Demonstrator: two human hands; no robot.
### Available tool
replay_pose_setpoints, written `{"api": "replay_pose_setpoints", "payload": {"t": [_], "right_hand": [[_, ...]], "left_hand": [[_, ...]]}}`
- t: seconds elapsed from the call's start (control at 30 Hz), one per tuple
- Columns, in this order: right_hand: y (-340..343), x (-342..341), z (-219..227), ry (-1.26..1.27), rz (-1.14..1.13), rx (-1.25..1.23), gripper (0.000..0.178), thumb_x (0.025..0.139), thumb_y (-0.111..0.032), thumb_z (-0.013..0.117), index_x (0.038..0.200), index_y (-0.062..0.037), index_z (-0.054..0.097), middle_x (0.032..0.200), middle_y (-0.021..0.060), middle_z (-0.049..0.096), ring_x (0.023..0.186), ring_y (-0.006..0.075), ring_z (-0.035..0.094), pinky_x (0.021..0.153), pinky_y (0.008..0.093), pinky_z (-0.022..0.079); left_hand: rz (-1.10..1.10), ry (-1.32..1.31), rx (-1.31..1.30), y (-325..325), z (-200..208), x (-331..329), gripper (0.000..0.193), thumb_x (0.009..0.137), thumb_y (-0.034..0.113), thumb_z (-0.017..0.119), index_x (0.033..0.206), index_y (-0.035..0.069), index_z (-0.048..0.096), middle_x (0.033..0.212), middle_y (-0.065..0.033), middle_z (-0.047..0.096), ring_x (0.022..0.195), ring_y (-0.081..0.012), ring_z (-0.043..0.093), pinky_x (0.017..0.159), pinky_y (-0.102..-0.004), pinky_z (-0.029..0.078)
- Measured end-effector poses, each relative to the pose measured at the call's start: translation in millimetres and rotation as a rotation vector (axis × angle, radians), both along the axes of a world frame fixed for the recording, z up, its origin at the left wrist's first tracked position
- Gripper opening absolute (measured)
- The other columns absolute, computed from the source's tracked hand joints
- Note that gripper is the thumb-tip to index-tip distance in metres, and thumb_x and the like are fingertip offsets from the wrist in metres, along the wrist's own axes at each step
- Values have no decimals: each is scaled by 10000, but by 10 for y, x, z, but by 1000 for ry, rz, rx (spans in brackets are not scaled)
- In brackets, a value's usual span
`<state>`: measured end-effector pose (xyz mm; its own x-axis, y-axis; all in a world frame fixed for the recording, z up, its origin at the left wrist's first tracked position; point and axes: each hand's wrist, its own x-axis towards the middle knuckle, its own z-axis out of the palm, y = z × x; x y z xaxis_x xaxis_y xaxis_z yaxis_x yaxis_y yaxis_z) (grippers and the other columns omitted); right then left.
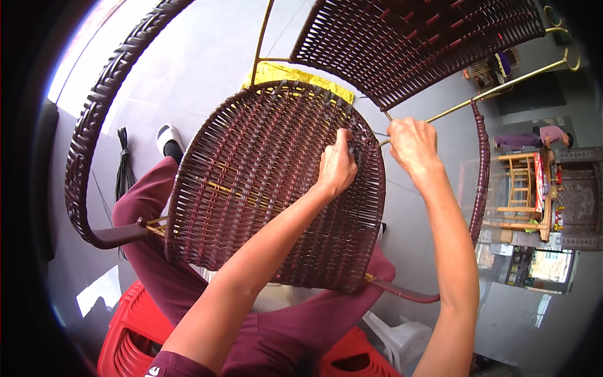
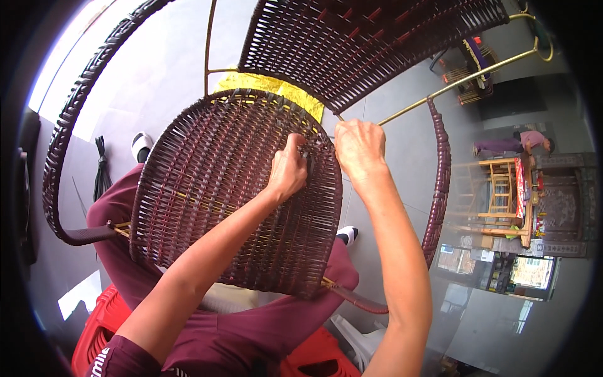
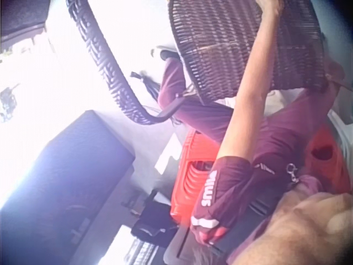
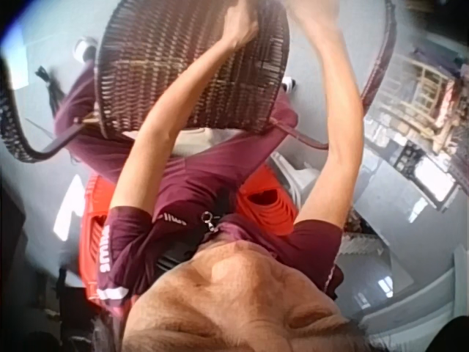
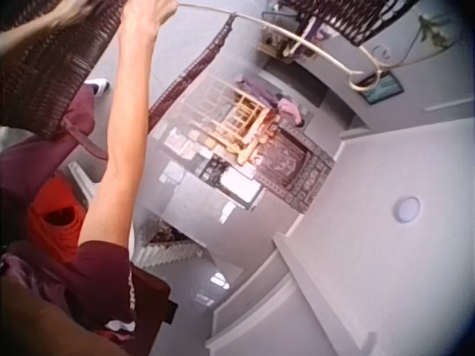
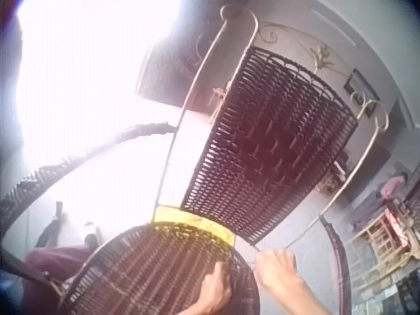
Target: The person repairs a woven chair by inserting new strands of material into the existing weave using a screwdriver to pry open gaps and then tightening the connections.
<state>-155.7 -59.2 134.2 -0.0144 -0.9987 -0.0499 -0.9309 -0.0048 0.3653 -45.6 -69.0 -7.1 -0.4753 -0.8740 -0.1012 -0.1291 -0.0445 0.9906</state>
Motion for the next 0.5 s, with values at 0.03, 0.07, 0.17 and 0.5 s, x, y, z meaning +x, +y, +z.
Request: {"api": "replay_pose_setpoints", "payload": {"t": [0.03, 0.07, 0.17, 0.5], "right_hand": [[18, 1, 9, -5, 51, -57, 68, 683, -65, 579, 640, -60, 632, 674, 147, 634, 637, 310, 641, 562, 386, 508], [40, -1, 30, -38, 89, -100, 61, 666, -63, 585, 625, -62, 632, 645, 147, 625, 615, 312, 637, 559, 386, 508], [94, -1, -18, -29, 5, -64, 52, 661, -78, 591, 640, -64, 636, 652, 146, 628, 625, 308, 640, 569, 382, 511], [240, 64, -460, -558, -421, -221, 229, 829, -223, 469, 817, -19, 571, 840, 218, 616, 792, 433, 572, 706, 486, 455]], "left_hand": [[23, -12, -23, -6, -4, 17, 363, 768, -8, 462, 1116, 47, 375, 811, -303, 571, 791, -462, 565, 731, -510, 433], [43, -16, -50, -16, 17, 13, 353, 766, -9, 462, 1105, 42, 382, 813, -301, 573, 791, -458, 568, 733, -509, 435], [40, -47, -12, -14, 71, -1, 351, 755, -9, 477, 1091, 40, 391, 811, -293, 577, 792, -452, 574, 729, -501, 446], [0, 113, 92, -16, 48, 81, 252, 837, -24, 486, 1076, -21, 408, 662, -146, 585, 489, -193, 588, 443, -310, 516]]}}
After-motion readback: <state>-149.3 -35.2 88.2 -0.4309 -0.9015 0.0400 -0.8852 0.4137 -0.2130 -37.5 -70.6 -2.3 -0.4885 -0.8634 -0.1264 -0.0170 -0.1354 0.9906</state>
